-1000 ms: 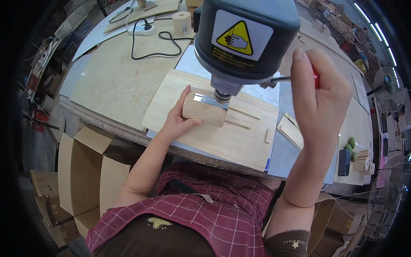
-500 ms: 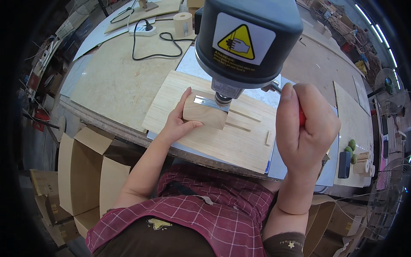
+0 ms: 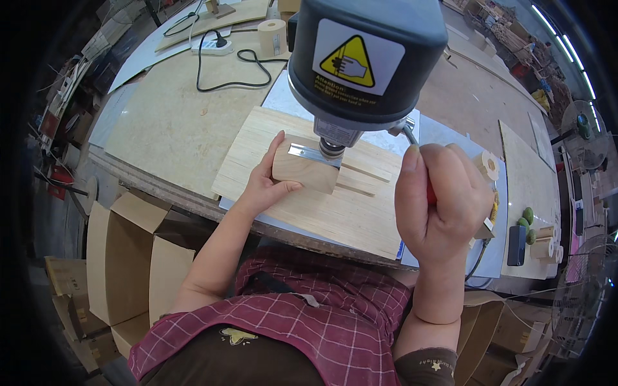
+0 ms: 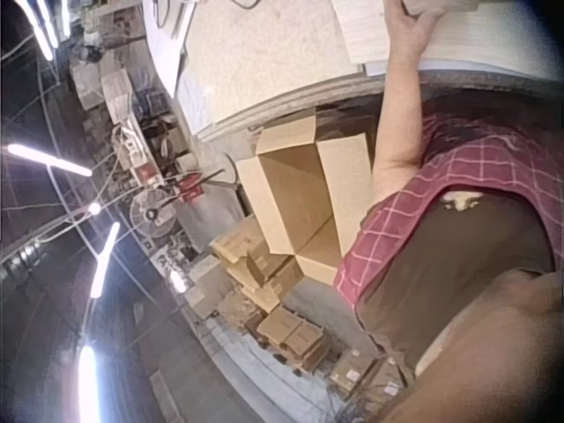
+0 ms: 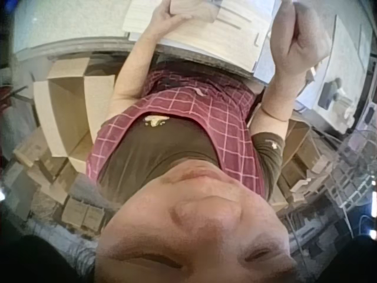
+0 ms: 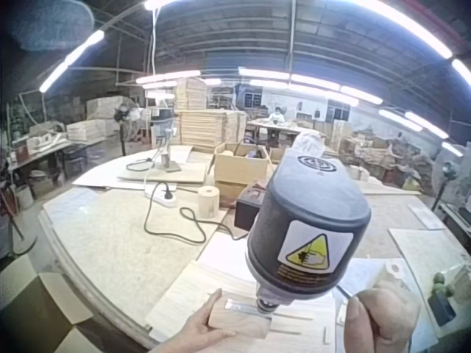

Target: Operate a drill press to make a hole in a wooden block and then pack the finished pieces into a box.

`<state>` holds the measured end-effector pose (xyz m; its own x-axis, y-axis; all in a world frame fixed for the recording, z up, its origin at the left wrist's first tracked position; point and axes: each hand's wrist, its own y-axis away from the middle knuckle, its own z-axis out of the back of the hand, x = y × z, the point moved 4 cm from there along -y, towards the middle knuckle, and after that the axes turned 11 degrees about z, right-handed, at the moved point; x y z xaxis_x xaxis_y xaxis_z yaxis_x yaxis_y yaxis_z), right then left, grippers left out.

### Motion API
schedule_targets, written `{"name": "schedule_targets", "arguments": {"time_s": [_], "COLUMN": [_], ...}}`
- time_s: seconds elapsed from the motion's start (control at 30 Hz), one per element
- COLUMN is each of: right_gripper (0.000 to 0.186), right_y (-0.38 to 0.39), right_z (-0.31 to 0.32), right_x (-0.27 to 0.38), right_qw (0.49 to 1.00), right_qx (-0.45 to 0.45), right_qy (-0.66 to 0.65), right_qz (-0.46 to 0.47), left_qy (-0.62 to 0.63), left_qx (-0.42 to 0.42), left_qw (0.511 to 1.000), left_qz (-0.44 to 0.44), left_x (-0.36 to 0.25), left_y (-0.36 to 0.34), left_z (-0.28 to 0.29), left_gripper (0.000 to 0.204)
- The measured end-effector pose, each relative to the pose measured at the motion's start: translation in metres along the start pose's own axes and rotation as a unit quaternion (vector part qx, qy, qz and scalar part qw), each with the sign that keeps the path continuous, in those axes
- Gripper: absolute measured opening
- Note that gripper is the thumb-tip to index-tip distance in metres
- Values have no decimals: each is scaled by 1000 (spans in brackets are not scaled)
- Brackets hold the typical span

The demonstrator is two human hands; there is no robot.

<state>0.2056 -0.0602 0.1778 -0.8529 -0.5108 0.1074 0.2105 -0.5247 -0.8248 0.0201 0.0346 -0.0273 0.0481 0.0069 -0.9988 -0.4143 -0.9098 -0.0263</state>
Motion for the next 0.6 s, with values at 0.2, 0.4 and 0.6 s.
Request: {"name": "schedule_targets", "arguments": {"time_s": [0.2,0.4,0.6], "right_gripper": [9,7,5], "right_y": [7,15,30], "right_z": [-3,-6,-12], "right_x": [2,5,7], "right_qw": [1000,999,999], "right_qx": [-5,-3,-5], "right_qy": [-5,1,11], "right_qz": [24,42,37], "left_qy": [2,19,15], "left_qx": [0,3,4], "left_qw": [1000,1000,1000], "left_qz": [0,5,7], "left_x": [0,2,0], "left_y": [0,1,0], "left_z": [0,0,-1], "left_gripper": [95,95,94]}}
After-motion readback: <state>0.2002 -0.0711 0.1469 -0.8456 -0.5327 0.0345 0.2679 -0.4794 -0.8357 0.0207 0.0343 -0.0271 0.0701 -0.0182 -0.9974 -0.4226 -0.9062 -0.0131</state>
